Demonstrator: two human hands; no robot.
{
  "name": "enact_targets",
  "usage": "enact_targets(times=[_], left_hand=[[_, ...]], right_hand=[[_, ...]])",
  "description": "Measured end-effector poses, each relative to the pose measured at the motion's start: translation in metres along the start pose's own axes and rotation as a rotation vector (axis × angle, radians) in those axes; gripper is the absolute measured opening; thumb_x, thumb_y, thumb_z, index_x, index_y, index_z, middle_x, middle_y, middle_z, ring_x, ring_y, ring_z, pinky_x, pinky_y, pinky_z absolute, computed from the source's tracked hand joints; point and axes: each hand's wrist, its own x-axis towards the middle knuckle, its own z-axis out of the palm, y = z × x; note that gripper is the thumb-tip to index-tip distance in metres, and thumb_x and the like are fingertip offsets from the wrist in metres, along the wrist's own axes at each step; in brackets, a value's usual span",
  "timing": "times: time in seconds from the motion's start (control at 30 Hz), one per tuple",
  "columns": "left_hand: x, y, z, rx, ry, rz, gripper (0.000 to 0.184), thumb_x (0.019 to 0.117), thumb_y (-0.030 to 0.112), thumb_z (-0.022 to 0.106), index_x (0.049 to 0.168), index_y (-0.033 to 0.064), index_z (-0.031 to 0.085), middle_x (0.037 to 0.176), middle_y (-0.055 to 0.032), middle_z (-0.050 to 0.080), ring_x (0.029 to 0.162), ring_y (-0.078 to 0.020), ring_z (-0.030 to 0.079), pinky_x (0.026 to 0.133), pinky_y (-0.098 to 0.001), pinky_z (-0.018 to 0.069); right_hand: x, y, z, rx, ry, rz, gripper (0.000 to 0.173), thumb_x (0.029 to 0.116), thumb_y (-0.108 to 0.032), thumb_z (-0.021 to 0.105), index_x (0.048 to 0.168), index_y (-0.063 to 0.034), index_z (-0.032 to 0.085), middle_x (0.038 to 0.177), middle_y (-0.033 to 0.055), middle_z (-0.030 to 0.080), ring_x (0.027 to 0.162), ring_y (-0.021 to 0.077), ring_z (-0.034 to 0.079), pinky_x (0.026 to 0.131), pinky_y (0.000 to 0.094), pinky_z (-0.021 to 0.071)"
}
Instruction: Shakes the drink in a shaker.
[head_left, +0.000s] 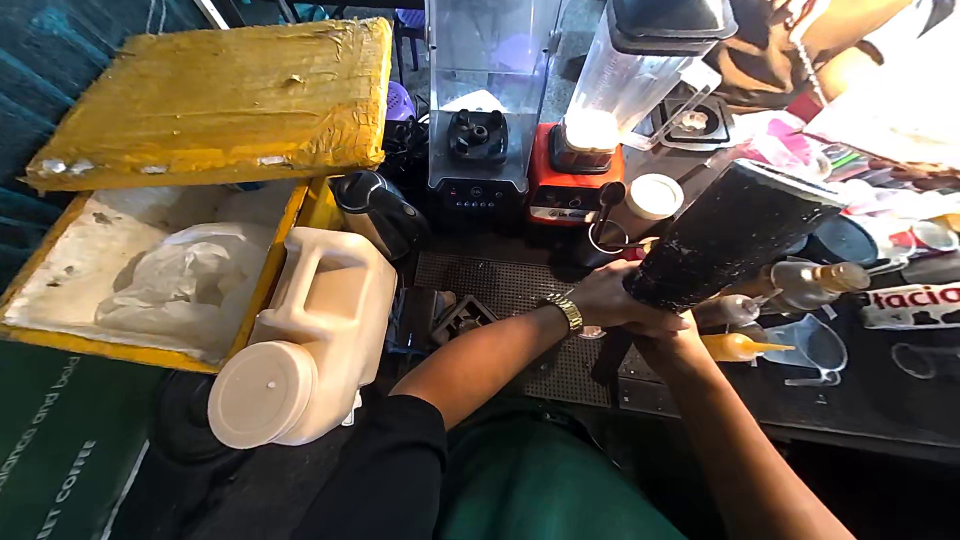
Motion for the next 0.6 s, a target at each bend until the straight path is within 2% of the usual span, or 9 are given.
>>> enact_targets(times=[0.07,0.13,0.17,0.2,0.23,0.3,0.43,0.53,0.6], left_hand=[[0.001,0.005,0.002,0.014,-0.019,-0.022,0.057,0.0735,0.019,0.09,0.122,0.0022,0.066,0.114,-0.0144,0.068,0.108,-0.0238,0.065,0.096,-0.0471,0.053],[0.007,-0.005,0.007,0.021,-0.027,0.015,0.058,0.0729,0.021,0.09,0.123,0.0036,0.066,0.115,-0.013,0.068,0.109,-0.0229,0.065,0.097,-0.0467,0.0538],[0.01,-0.007,0.009,0.027,-0.022,0.029,0.058,0.0727,0.022,0.089,0.123,0.003,0.066,0.114,-0.0134,0.068,0.108,-0.0234,0.065,0.096,-0.047,0.0539],[0.01,-0.003,0.009,0.035,-0.018,0.02,0.058,0.0727,0.021,0.089,0.122,0.0025,0.066,0.113,-0.0135,0.068,0.107,-0.0235,0.065,0.095,-0.0467,0.0538],[0.008,0.008,0.009,0.042,-0.021,-0.011,0.056,0.0738,0.018,0.089,0.123,0.0014,0.066,0.113,-0.0144,0.067,0.107,-0.0241,0.065,0.096,-0.0465,0.0528],[0.004,0.029,0.007,0.062,-0.024,-0.067,0.053,0.0763,0.011,0.087,0.123,-0.0016,0.065,0.114,-0.0164,0.067,0.109,-0.0251,0.064,0.097,-0.0461,0.0516],[0.001,0.047,0.003,0.115,-0.023,-0.066,0.051,0.0812,0.008,0.083,0.126,-0.0054,0.063,0.118,-0.0194,0.067,0.11,-0.025,0.064,0.098,-0.0422,0.0508],[0.013,0.018,0.005,0.087,0.025,0.062,0.054,0.0753,0.014,0.085,0.121,-0.0048,0.064,0.112,-0.0181,0.068,0.105,-0.0233,0.066,0.092,-0.0404,0.0542],[0.012,0.042,0.0,0.065,0.005,-0.115,0.058,0.0769,0.009,0.087,0.128,-0.004,0.062,0.119,-0.0179,0.067,0.112,-0.0228,0.064,0.101,-0.0416,0.0499]], right_hand=[[-0.007,-0.016,0.007,-0.039,0.008,-0.008,0.025,0.0726,-0.011,0.075,0.092,-0.0136,0.059,0.071,0.0006,0.059,0.06,0.0102,0.058,0.053,0.0278,0.0511],[-0.018,-0.059,0.03,-0.134,0.148,0.242,0.025,0.0847,-0.001,0.069,0.089,-0.0149,0.049,0.069,0.0007,0.051,0.062,0.0098,0.054,0.061,0.0268,0.0515],[-0.015,-0.035,0.014,-0.072,0.083,0.083,0.024,0.0813,-0.007,0.072,0.093,-0.0156,0.052,0.069,-0.0018,0.052,0.061,0.0067,0.054,0.056,0.0245,0.05],[-0.005,0.002,-0.013,0.0,-0.03,-0.082,0.033,0.0771,-0.023,0.082,0.101,-0.0177,0.059,0.073,-0.0055,0.056,0.063,0.0034,0.056,0.056,0.0229,0.0506],[0.004,0.025,-0.031,0.019,-0.083,-0.14,0.044,0.0711,-0.038,0.088,0.102,-0.0224,0.062,0.074,-0.0087,0.057,0.064,0.0014,0.056,0.056,0.0226,0.0504],[0.011,0.038,-0.042,0.031,-0.09,-0.162,0.049,0.0641,-0.044,0.092,0.1,-0.0266,0.064,0.075,-0.011,0.058,0.064,0.0,0.057,0.055,0.0219,0.0498],[0.015,0.036,-0.046,0.063,-0.086,-0.158,0.038,0.071,-0.03,0.09,0.102,-0.0289,0.067,0.082,-0.0122,0.065,0.071,-0.002,0.061,0.062,0.0198,0.0538],[0.022,0.04,-0.053,0.045,-0.07,-0.142,0.036,0.0775,-0.019,0.085,0.109,-0.0235,0.067,0.091,-0.0094,0.068,0.081,0.0007,0.064,0.07,0.0238,0.0579],[0.028,0.041,-0.054,0.054,-0.08,-0.134,0.037,0.0763,-0.017,0.085,0.109,-0.0228,0.068,0.092,-0.0089,0.069,0.081,0.0013,0.065,0.07,0.0243,0.0577]])
